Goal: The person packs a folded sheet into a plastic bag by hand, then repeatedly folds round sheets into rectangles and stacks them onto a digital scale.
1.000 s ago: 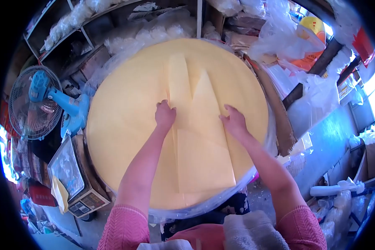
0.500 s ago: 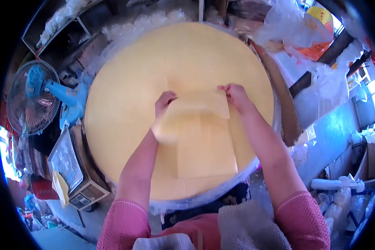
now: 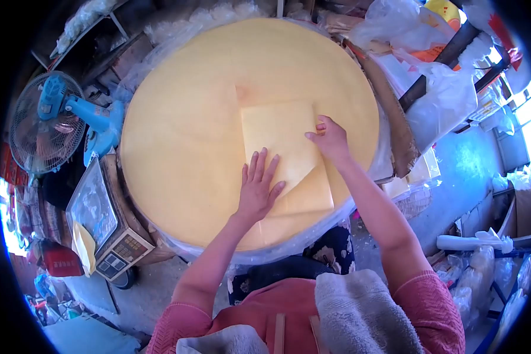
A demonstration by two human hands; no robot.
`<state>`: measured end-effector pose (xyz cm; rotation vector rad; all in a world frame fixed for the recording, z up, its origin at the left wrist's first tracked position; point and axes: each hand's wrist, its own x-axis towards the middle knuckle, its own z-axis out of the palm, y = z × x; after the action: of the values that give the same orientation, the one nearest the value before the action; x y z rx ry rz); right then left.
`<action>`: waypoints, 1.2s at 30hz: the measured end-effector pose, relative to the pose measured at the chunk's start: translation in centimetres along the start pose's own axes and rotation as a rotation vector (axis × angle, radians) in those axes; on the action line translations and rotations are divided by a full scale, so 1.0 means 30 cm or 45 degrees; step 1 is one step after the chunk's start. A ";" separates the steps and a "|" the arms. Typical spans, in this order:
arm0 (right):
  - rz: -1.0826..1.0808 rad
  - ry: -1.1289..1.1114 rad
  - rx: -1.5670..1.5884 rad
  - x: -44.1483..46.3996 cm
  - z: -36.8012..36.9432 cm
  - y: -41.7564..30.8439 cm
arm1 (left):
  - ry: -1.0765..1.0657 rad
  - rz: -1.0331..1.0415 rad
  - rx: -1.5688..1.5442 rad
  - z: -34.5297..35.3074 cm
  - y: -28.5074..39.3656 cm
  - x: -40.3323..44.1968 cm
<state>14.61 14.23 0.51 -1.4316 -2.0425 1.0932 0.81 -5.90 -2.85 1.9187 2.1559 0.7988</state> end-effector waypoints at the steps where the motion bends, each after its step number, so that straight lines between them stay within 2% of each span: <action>1: -0.035 -0.007 -0.095 -0.006 0.005 -0.005 | -0.016 -0.003 0.121 0.017 -0.002 0.003; 3: -0.104 -0.018 -0.285 -0.006 0.023 0.002 | -0.049 -0.020 0.293 0.043 -0.007 0.013; 6: -0.479 0.073 -0.526 -0.059 0.069 0.025 | -0.096 -0.048 0.399 0.074 -0.017 0.008; 9: -0.972 0.022 -0.816 -0.104 0.108 0.062 | -0.144 -0.005 0.400 0.063 -0.026 0.011; 10: -0.915 -0.085 -0.879 -0.108 0.124 0.094 | -0.187 0.029 0.388 0.038 -0.020 0.009; 12: -0.890 -0.086 -0.834 -0.100 0.142 0.124 | -0.367 0.115 0.379 -0.004 -0.012 -0.025; 15: -0.869 -0.111 -0.789 -0.098 0.146 0.136 | -0.453 0.232 0.336 -0.074 0.007 -0.125; 19: -0.897 -0.364 -0.634 -0.041 0.081 0.157 | -0.310 0.436 0.693 -0.043 -0.078 -0.155; 22: -0.892 -0.629 -0.384 -0.079 -0.055 0.167 | -0.356 0.231 0.218 -0.127 -0.057 -0.147; 25: -1.165 -0.633 -0.489 -0.221 -0.111 0.148 | -0.522 0.013 -0.124 -0.225 -0.018 -0.167; 28: -1.013 -0.656 -0.332 -0.341 -0.108 0.158 | -0.801 -0.090 -0.245 -0.309 0.037 -0.199; 31: -0.882 -0.705 -0.192 -0.355 -0.107 0.170 | -0.112 0.325 -0.231 -0.320 -0.003 -0.243; 33: -0.816 -0.752 -0.154 -0.343 -0.111 0.172 | 0.029 0.394 -0.171 -0.285 -0.065 -0.214; 35: -0.807 -0.637 -0.036 -0.317 -0.083 0.211 | 0.128 0.442 -0.230 -0.190 -0.161 -0.195; 36: -0.800 -0.577 0.020 -0.313 -0.082 0.193 | 0.093 0.278 -0.255 -0.167 -0.176 -0.182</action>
<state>23.39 7.44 -1.66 -0.4670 -2.5209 1.2017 -5.11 -12.80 -2.40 2.0701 1.8418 1.0932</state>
